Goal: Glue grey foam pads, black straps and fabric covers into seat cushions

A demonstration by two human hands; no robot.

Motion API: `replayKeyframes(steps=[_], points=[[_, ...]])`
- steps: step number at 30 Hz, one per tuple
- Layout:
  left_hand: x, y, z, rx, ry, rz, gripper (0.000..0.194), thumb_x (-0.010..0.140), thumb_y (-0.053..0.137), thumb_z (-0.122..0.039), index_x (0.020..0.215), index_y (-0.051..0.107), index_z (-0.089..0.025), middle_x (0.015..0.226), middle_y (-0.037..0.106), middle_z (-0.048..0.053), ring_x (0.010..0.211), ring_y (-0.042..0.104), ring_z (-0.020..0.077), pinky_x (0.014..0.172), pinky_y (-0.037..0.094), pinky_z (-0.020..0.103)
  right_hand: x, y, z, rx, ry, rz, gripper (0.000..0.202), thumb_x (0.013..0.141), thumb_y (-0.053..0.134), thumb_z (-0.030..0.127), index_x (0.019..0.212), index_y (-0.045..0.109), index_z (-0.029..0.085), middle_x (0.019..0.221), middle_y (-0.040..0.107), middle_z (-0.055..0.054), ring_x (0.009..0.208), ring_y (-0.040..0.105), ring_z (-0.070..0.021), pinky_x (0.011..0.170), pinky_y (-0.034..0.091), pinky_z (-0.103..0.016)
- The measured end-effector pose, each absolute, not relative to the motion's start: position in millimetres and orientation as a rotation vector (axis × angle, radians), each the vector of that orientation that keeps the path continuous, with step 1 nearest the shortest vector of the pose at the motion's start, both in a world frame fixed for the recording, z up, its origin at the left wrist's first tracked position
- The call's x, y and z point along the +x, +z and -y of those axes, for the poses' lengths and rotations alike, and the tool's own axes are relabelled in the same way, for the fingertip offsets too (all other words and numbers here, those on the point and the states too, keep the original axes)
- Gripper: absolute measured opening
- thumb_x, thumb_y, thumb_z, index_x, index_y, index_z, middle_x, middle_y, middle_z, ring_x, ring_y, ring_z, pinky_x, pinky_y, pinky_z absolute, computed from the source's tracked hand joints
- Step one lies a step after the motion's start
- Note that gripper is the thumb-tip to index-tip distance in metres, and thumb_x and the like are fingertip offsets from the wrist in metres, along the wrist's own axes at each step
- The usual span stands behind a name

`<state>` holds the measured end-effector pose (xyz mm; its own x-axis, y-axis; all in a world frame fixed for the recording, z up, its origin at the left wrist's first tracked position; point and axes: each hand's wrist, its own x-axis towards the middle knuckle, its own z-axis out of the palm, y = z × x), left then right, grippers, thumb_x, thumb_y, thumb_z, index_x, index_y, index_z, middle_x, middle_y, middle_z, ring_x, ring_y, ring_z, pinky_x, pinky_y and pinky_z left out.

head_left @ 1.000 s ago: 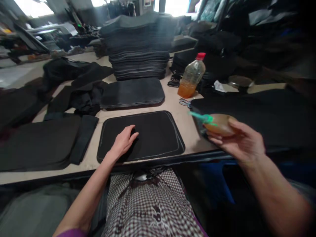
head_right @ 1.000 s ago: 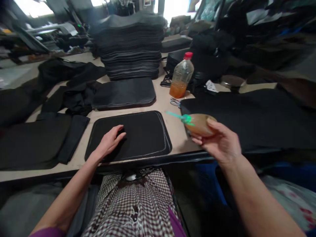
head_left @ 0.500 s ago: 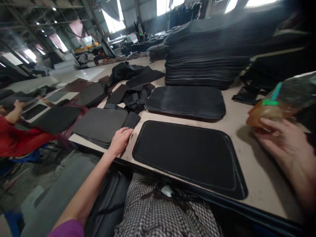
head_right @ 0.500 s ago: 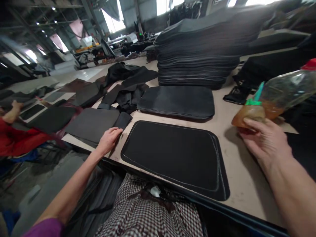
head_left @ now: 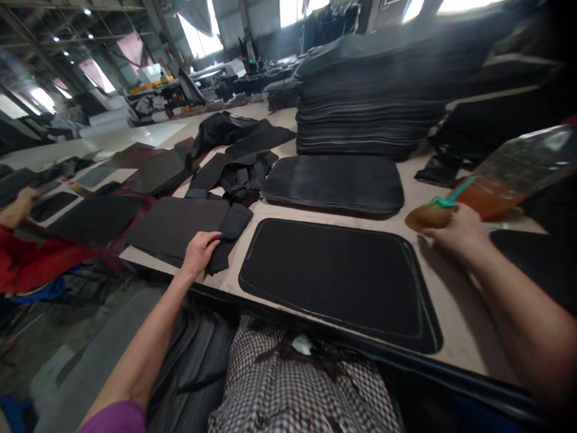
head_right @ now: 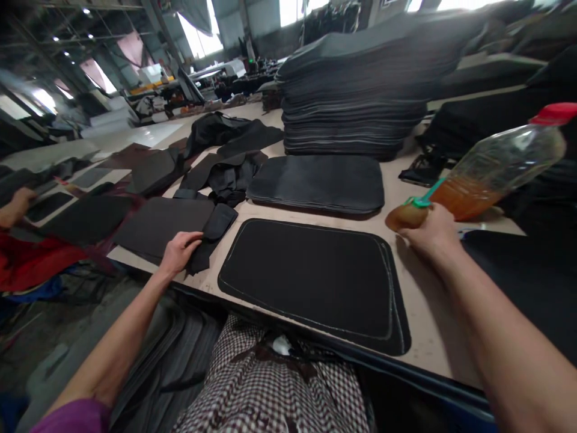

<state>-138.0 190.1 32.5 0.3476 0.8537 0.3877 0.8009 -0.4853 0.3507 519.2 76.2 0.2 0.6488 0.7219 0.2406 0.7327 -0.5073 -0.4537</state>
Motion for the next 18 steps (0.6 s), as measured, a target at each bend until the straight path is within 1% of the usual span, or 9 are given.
replayKeyframes(steps=[2,3,5,6,8,10,12,15,18], points=[[-134.8,44.4,-193.9,2.236,1.050,-1.540,0.029,0.094,0.064,-0.036,0.119,0.073,-0.023,0.112,0.073,0.007,0.098,0.068,0.0212,0.093,0.053,0.036,493.4,25.5,-59.4,-2.275,-0.208,1.230,0.067,0.088,0.074,0.032,0.140,0.052,-0.004,0.136,0.054,-0.035,0.128,0.052,-0.0313,0.095,0.039,-0.042],[-130.5,53.0,-194.3,2.130,1.162,-1.526,0.031,0.094,0.065,-0.037,0.120,0.072,-0.022,0.111,0.073,0.006,0.096,0.068,0.0202,0.091,0.054,0.034,476.7,38.7,-49.1,-2.156,-0.276,1.280,0.063,0.093,0.068,0.030,0.145,0.049,0.001,0.143,0.051,-0.032,0.136,0.046,-0.0299,0.101,0.036,-0.042],[-115.0,74.8,-189.2,2.020,1.353,-1.466,0.034,0.093,0.066,-0.038,0.121,0.070,-0.019,0.109,0.073,0.007,0.095,0.068,0.0188,0.087,0.055,0.032,436.7,62.4,-27.6,-1.953,-0.083,1.239,0.049,0.094,0.067,0.031,0.138,0.059,0.011,0.131,0.063,-0.022,0.121,0.057,-0.0248,0.097,0.041,-0.038],[-103.7,87.1,-182.7,2.027,1.427,-1.426,0.034,0.094,0.066,-0.038,0.121,0.070,-0.018,0.110,0.072,0.007,0.096,0.068,0.0184,0.087,0.056,0.031,414.0,71.8,-17.6,-1.859,0.151,1.211,0.038,0.096,0.065,0.037,0.127,0.067,0.016,0.122,0.069,-0.018,0.110,0.063,-0.0233,0.095,0.044,-0.038],[-74.9,111.2,-161.2,2.155,1.504,-1.323,0.031,0.096,0.064,-0.034,0.122,0.069,-0.019,0.113,0.072,0.007,0.099,0.069,0.0177,0.091,0.056,0.031,366.7,83.9,-1.0,-1.557,0.749,1.171,0.042,0.096,0.061,0.055,0.110,0.074,0.017,0.112,0.073,-0.015,0.101,0.068,-0.0252,0.089,0.051,-0.040],[-41.4,129.4,-129.9,2.408,1.467,-1.130,0.025,0.097,0.063,-0.024,0.121,0.069,-0.021,0.114,0.073,0.005,0.103,0.069,0.0170,0.096,0.055,0.032,322.4,87.4,9.8,-1.313,1.287,1.037,0.054,0.094,0.058,0.066,0.109,0.076,0.017,0.119,0.072,-0.016,0.109,0.069,-0.0288,0.094,0.054,-0.043],[-8.8,137.4,-93.1,2.704,1.327,-0.745,0.030,0.096,0.061,-0.013,0.124,0.067,-0.020,0.115,0.073,0.006,0.107,0.068,0.0173,0.098,0.055,0.034,288.0,84.7,15.4,-1.103,1.607,0.871,0.065,0.092,0.054,0.074,0.113,0.076,0.016,0.127,0.070,-0.017,0.118,0.066,-0.0307,0.103,0.052,-0.045],[28.1,131.5,-37.9,3.024,1.065,-0.155,0.032,0.096,0.058,-0.010,0.128,0.064,-0.010,0.118,0.074,0.012,0.109,0.068,0.0228,0.091,0.058,0.039,261.2,77.1,21.5,-0.935,1.717,0.667,0.065,0.091,0.057,0.074,0.119,0.074,0.017,0.131,0.069,-0.016,0.123,0.065,-0.0299,0.108,0.051,-0.046],[45.1,116.9,3.8,3.088,0.960,0.049,0.022,0.097,0.059,-0.015,0.115,0.069,-0.007,0.110,0.076,0.011,0.097,0.070,0.0220,0.077,0.059,0.036,251.6,71.7,34.3,-0.960,1.657,0.562,0.047,0.090,0.072,0.054,0.118,0.074,0.016,0.125,0.072,-0.016,0.119,0.067,-0.0296,0.108,0.051,-0.045]])
